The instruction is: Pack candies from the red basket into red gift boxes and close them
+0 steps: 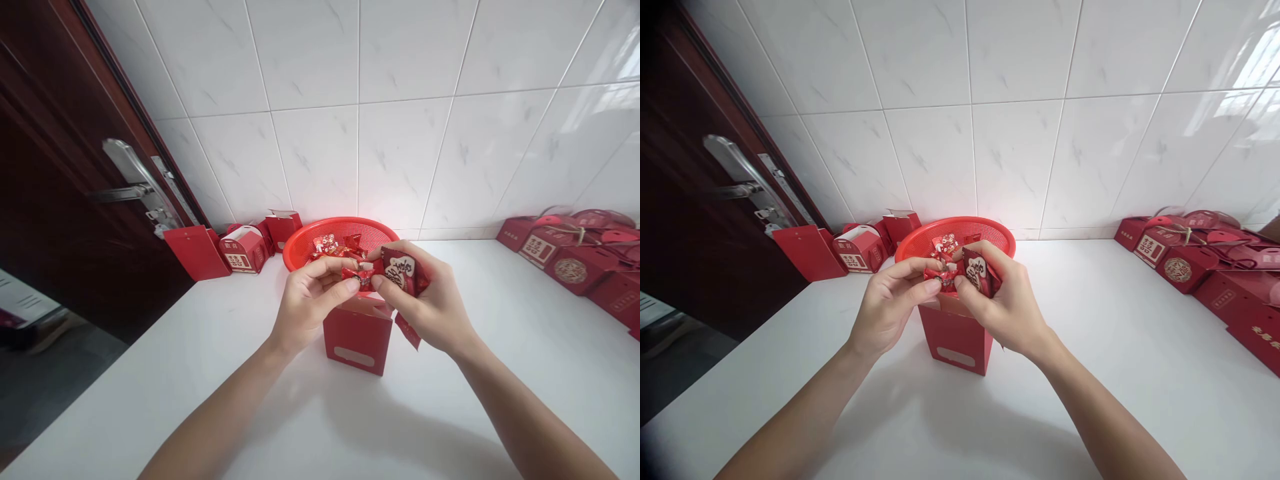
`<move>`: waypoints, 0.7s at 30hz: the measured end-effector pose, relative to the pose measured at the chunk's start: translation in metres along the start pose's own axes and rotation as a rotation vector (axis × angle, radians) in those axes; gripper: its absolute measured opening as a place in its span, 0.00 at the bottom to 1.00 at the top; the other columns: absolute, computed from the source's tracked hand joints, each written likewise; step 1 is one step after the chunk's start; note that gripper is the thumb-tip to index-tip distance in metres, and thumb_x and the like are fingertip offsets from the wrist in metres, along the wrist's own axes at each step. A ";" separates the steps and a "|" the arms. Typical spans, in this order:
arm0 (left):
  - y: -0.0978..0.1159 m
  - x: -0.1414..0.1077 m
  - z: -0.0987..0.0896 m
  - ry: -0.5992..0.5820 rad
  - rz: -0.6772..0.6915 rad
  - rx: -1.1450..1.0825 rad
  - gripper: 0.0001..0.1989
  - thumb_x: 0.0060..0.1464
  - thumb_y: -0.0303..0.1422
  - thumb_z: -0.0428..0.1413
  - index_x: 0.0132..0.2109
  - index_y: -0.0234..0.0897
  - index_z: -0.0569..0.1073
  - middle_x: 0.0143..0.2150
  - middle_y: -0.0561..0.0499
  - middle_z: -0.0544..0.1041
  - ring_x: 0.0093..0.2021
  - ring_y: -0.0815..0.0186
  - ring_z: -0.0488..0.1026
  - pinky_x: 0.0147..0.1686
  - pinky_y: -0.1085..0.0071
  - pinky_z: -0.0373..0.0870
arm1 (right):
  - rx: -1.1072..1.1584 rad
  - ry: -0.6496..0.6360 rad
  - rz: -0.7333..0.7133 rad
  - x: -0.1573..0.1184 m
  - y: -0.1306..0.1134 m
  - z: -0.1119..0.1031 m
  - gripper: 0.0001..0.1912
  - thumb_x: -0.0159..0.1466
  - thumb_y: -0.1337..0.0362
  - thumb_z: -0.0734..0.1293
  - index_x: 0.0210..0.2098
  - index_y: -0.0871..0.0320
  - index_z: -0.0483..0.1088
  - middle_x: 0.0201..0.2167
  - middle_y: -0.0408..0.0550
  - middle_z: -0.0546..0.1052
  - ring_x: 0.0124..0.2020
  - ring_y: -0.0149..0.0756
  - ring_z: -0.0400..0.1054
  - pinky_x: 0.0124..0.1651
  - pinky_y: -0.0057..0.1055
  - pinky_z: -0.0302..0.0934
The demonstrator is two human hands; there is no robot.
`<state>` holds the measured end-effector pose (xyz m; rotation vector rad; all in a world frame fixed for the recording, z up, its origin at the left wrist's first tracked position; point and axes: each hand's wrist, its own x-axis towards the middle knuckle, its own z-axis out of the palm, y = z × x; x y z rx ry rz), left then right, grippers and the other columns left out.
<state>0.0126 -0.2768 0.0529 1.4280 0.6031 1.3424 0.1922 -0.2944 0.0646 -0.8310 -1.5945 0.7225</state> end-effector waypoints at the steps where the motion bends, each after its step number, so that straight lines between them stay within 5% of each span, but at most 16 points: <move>1: -0.001 0.000 0.000 0.003 0.009 0.010 0.06 0.55 0.29 0.67 0.41 0.42 0.84 0.42 0.52 0.84 0.44 0.65 0.82 0.44 0.76 0.80 | 0.011 -0.002 -0.003 0.000 0.001 0.001 0.07 0.62 0.69 0.68 0.40 0.55 0.72 0.32 0.41 0.77 0.24 0.30 0.69 0.29 0.30 0.68; 14: -0.002 -0.001 0.001 0.009 0.084 0.110 0.07 0.56 0.28 0.66 0.42 0.43 0.83 0.43 0.54 0.84 0.45 0.67 0.81 0.45 0.77 0.79 | 0.026 -0.012 -0.052 -0.001 0.005 0.003 0.08 0.63 0.71 0.68 0.41 0.54 0.71 0.38 0.41 0.78 0.30 0.31 0.71 0.33 0.30 0.70; 21: -0.005 -0.003 0.000 0.024 0.118 0.146 0.09 0.57 0.28 0.64 0.45 0.42 0.80 0.42 0.54 0.84 0.44 0.69 0.80 0.41 0.81 0.77 | -0.027 -0.006 -0.093 -0.002 0.005 0.006 0.09 0.63 0.72 0.67 0.42 0.55 0.71 0.32 0.40 0.77 0.28 0.29 0.70 0.30 0.27 0.67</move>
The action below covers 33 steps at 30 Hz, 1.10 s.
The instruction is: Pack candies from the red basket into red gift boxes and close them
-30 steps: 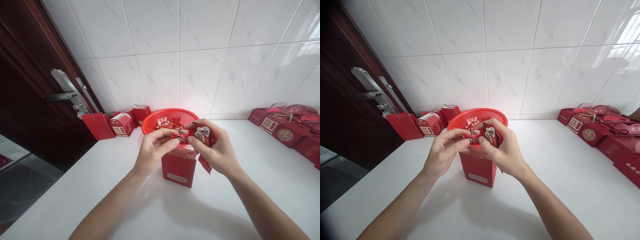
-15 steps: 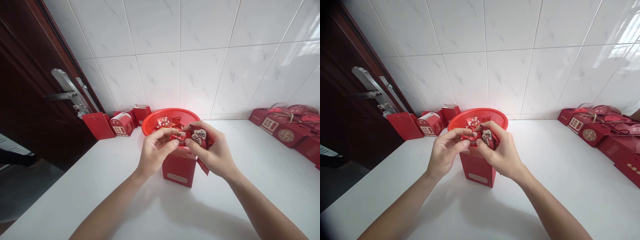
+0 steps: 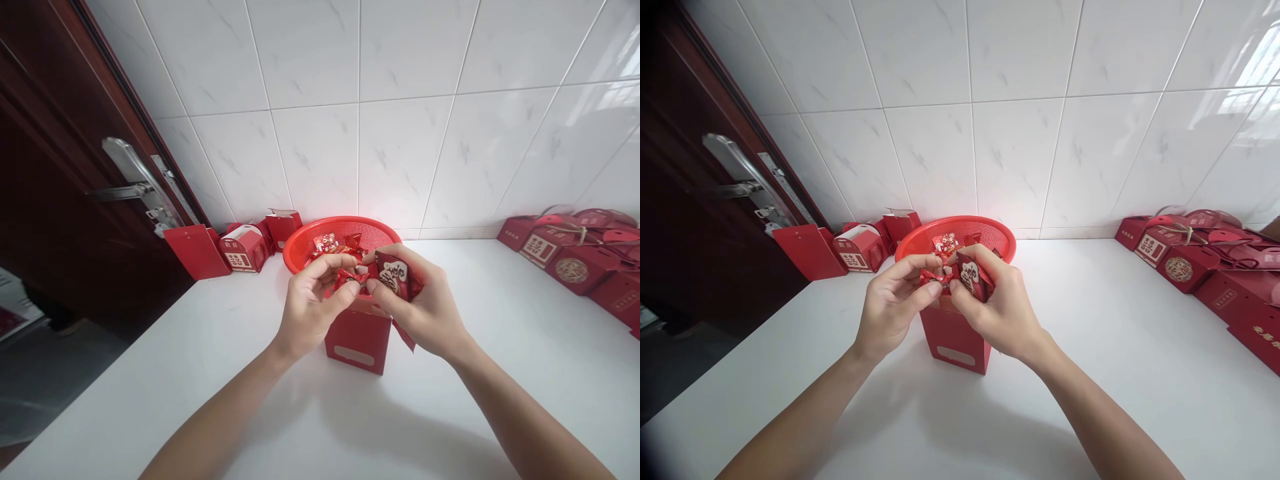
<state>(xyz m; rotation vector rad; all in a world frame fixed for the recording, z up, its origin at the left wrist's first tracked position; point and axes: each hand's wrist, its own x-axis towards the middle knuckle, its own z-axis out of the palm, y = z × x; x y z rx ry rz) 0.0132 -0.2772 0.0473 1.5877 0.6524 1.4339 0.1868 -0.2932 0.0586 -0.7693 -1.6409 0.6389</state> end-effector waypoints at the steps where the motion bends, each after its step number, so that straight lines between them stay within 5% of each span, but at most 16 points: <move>1: 0.000 0.000 0.000 0.009 0.005 0.010 0.09 0.57 0.28 0.64 0.46 0.41 0.80 0.42 0.54 0.83 0.44 0.69 0.80 0.41 0.81 0.77 | -0.023 0.008 -0.010 0.000 0.000 0.000 0.09 0.63 0.72 0.67 0.42 0.55 0.71 0.32 0.40 0.77 0.27 0.29 0.69 0.29 0.27 0.66; 17: -0.001 -0.002 0.003 0.036 0.086 0.015 0.06 0.56 0.25 0.63 0.40 0.39 0.79 0.39 0.52 0.81 0.41 0.66 0.79 0.42 0.74 0.78 | -0.003 0.010 -0.016 -0.002 0.000 0.004 0.08 0.63 0.72 0.67 0.41 0.56 0.71 0.33 0.41 0.76 0.28 0.29 0.70 0.31 0.27 0.68; 23: -0.002 0.001 -0.001 -0.036 0.045 -0.063 0.07 0.58 0.29 0.63 0.44 0.42 0.82 0.42 0.52 0.83 0.44 0.66 0.80 0.45 0.75 0.78 | 0.059 -0.003 0.039 -0.001 -0.003 -0.001 0.08 0.63 0.71 0.68 0.41 0.55 0.72 0.28 0.38 0.74 0.27 0.30 0.69 0.32 0.29 0.70; 33: 0.008 0.001 0.001 0.002 -0.038 0.111 0.06 0.53 0.34 0.68 0.39 0.39 0.83 0.43 0.48 0.85 0.42 0.60 0.82 0.43 0.69 0.80 | 0.008 -0.010 0.058 -0.002 -0.001 -0.002 0.08 0.63 0.69 0.69 0.42 0.55 0.72 0.38 0.44 0.79 0.30 0.32 0.72 0.34 0.31 0.73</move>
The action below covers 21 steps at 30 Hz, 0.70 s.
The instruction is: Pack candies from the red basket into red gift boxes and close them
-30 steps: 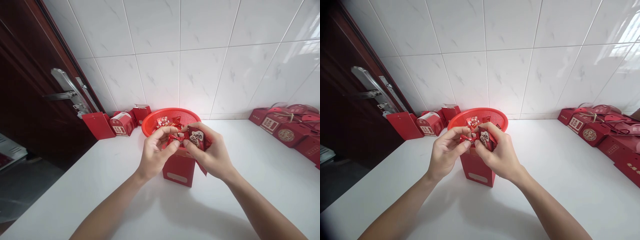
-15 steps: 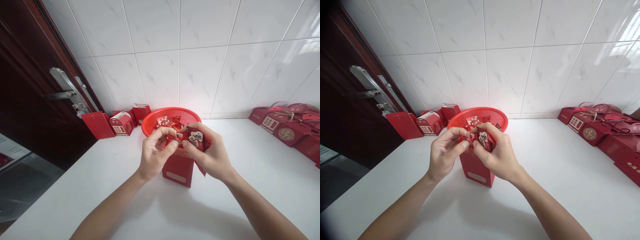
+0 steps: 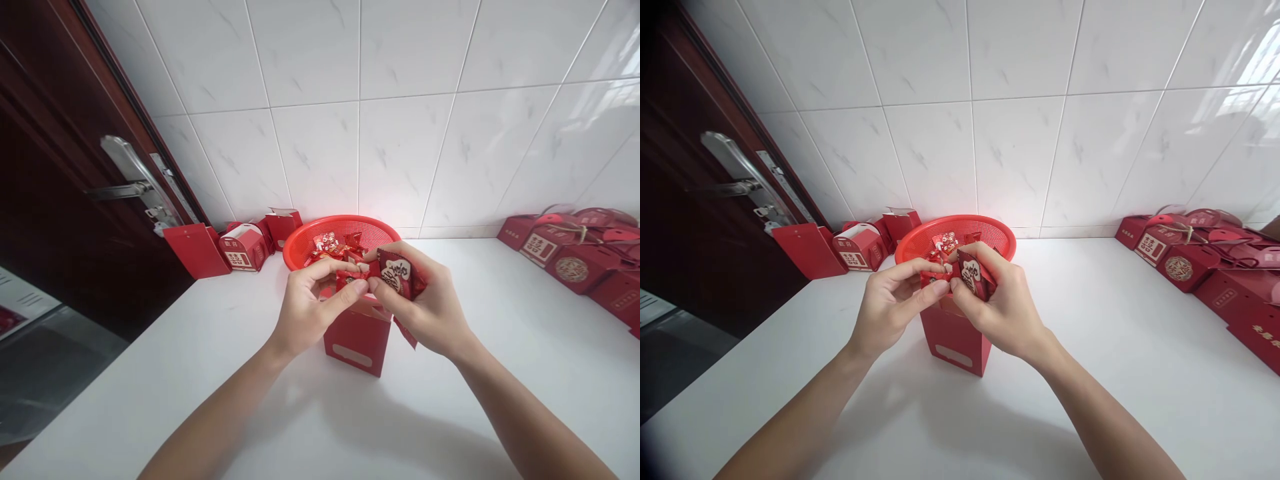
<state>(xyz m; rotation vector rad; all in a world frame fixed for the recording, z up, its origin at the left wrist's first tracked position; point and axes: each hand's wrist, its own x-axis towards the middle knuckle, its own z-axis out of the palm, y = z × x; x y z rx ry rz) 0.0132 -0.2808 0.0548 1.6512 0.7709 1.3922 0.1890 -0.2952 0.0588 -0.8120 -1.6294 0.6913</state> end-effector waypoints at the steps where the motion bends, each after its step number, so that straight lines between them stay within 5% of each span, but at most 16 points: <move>1: 0.000 0.000 0.000 -0.005 -0.013 -0.017 0.06 0.53 0.34 0.68 0.39 0.39 0.83 0.43 0.48 0.85 0.42 0.60 0.82 0.44 0.69 0.80 | 0.002 0.002 -0.007 0.000 0.001 0.000 0.09 0.63 0.69 0.69 0.42 0.54 0.72 0.39 0.44 0.79 0.31 0.32 0.73 0.34 0.31 0.74; 7: -0.004 0.001 0.001 -0.001 -0.041 -0.129 0.05 0.53 0.34 0.69 0.37 0.40 0.84 0.42 0.48 0.85 0.44 0.58 0.82 0.46 0.65 0.81 | 0.029 0.012 -0.009 0.000 0.000 -0.001 0.08 0.63 0.68 0.69 0.42 0.54 0.71 0.42 0.46 0.79 0.33 0.35 0.74 0.37 0.33 0.75; 16: -0.001 0.000 0.003 -0.024 -0.046 -0.126 0.09 0.54 0.34 0.69 0.42 0.41 0.83 0.48 0.46 0.84 0.48 0.56 0.81 0.47 0.64 0.81 | 0.022 0.062 0.040 0.004 -0.007 -0.003 0.06 0.63 0.65 0.71 0.40 0.54 0.72 0.30 0.43 0.76 0.25 0.33 0.71 0.23 0.28 0.67; 21: -0.001 0.003 -0.005 0.086 -0.048 -0.219 0.13 0.51 0.33 0.70 0.44 0.40 0.81 0.42 0.49 0.84 0.42 0.61 0.81 0.44 0.68 0.80 | 0.184 0.012 0.146 0.007 -0.008 -0.009 0.09 0.63 0.60 0.73 0.42 0.54 0.74 0.25 0.40 0.73 0.19 0.28 0.65 0.19 0.27 0.64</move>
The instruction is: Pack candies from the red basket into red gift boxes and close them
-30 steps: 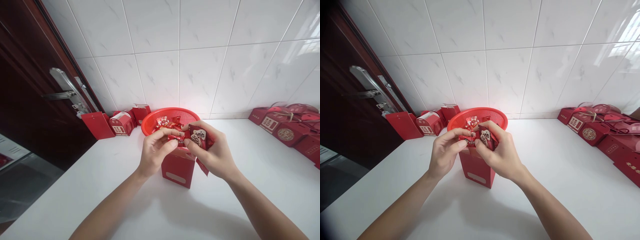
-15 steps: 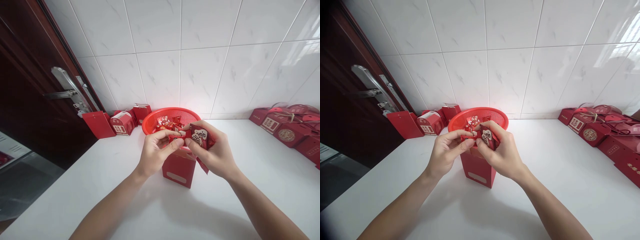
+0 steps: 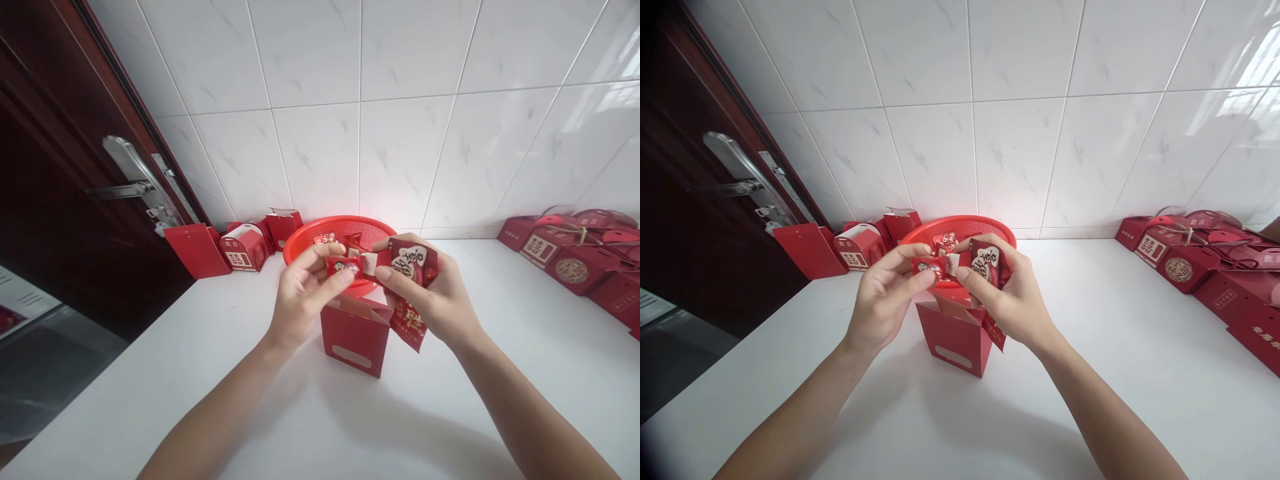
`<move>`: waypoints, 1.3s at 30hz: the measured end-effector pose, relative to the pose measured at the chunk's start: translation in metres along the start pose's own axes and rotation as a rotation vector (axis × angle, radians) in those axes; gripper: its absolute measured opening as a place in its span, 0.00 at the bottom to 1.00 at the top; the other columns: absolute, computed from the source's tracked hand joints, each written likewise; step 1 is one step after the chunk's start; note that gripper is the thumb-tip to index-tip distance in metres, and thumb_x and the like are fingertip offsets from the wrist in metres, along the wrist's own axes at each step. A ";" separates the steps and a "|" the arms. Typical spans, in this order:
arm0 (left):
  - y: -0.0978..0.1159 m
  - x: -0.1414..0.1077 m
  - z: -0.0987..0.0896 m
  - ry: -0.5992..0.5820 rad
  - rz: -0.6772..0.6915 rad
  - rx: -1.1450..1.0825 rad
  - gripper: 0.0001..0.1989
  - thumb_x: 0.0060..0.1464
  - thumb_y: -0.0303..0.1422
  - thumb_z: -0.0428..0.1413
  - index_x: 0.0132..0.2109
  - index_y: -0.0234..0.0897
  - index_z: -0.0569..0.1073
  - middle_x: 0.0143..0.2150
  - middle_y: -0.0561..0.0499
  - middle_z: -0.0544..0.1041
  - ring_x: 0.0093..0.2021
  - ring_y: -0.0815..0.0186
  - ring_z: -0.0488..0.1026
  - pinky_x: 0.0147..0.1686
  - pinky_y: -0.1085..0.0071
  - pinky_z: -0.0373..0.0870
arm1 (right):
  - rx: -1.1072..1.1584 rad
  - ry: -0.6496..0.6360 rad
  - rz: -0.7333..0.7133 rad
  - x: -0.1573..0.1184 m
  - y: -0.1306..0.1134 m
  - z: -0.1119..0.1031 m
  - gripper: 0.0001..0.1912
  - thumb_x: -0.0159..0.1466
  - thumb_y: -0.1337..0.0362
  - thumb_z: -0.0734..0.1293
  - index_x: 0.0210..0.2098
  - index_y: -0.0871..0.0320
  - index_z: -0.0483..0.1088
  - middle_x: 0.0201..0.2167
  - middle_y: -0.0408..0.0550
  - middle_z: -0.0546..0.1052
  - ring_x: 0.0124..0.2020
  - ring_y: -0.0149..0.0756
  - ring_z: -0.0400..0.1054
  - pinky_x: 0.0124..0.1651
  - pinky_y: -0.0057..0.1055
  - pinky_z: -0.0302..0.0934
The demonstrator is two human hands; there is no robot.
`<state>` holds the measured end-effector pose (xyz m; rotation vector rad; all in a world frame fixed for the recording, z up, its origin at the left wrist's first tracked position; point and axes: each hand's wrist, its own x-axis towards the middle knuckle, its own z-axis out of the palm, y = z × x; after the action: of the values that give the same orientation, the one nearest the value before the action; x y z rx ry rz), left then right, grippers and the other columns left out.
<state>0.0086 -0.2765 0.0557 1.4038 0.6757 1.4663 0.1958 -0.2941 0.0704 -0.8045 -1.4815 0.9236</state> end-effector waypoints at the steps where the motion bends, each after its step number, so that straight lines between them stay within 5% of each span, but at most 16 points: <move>1: 0.001 0.002 -0.002 0.030 0.000 -0.022 0.14 0.50 0.33 0.71 0.45 0.40 0.81 0.40 0.50 0.83 0.41 0.63 0.81 0.42 0.69 0.80 | 0.030 -0.008 0.023 0.001 0.000 -0.002 0.10 0.63 0.59 0.74 0.43 0.55 0.74 0.24 0.39 0.72 0.18 0.28 0.64 0.19 0.27 0.65; 8: 0.004 0.010 -0.006 0.079 -0.068 -0.034 0.12 0.46 0.34 0.72 0.38 0.40 0.83 0.37 0.51 0.82 0.40 0.63 0.80 0.44 0.68 0.78 | 0.151 -0.050 0.101 0.004 0.003 -0.010 0.14 0.62 0.58 0.76 0.46 0.54 0.76 0.24 0.38 0.71 0.19 0.27 0.66 0.21 0.25 0.66; 13: 0.002 0.009 -0.005 0.032 -0.086 -0.013 0.10 0.47 0.35 0.72 0.38 0.40 0.83 0.51 0.48 0.81 0.55 0.57 0.76 0.54 0.65 0.75 | 0.179 -0.078 0.109 0.005 0.003 -0.010 0.16 0.60 0.58 0.77 0.46 0.54 0.76 0.23 0.37 0.72 0.19 0.27 0.67 0.22 0.24 0.66; 24: 0.009 0.008 -0.004 -0.074 -0.151 -0.084 0.09 0.52 0.36 0.69 0.39 0.38 0.81 0.40 0.49 0.82 0.44 0.57 0.80 0.49 0.59 0.79 | 0.126 -0.130 0.163 0.003 -0.003 -0.007 0.19 0.64 0.51 0.73 0.47 0.58 0.74 0.22 0.39 0.73 0.19 0.30 0.69 0.22 0.27 0.67; 30: 0.016 0.010 -0.016 -0.144 -0.024 0.175 0.06 0.54 0.34 0.67 0.39 0.40 0.82 0.37 0.50 0.81 0.38 0.64 0.79 0.41 0.70 0.78 | 0.126 -0.070 0.151 0.004 -0.004 -0.009 0.16 0.65 0.53 0.72 0.31 0.57 0.68 0.23 0.39 0.70 0.18 0.26 0.64 0.19 0.24 0.63; 39: 0.028 0.012 -0.031 -0.466 0.335 0.735 0.05 0.57 0.31 0.64 0.42 0.42 0.83 0.42 0.46 0.83 0.43 0.58 0.80 0.45 0.66 0.76 | -0.068 -0.134 0.089 0.004 -0.004 -0.011 0.04 0.65 0.63 0.67 0.36 0.55 0.67 0.22 0.36 0.67 0.20 0.28 0.63 0.22 0.27 0.60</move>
<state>-0.0268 -0.2703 0.0800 2.4274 0.7295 1.0881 0.2066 -0.2912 0.0766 -0.8786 -1.6107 1.0145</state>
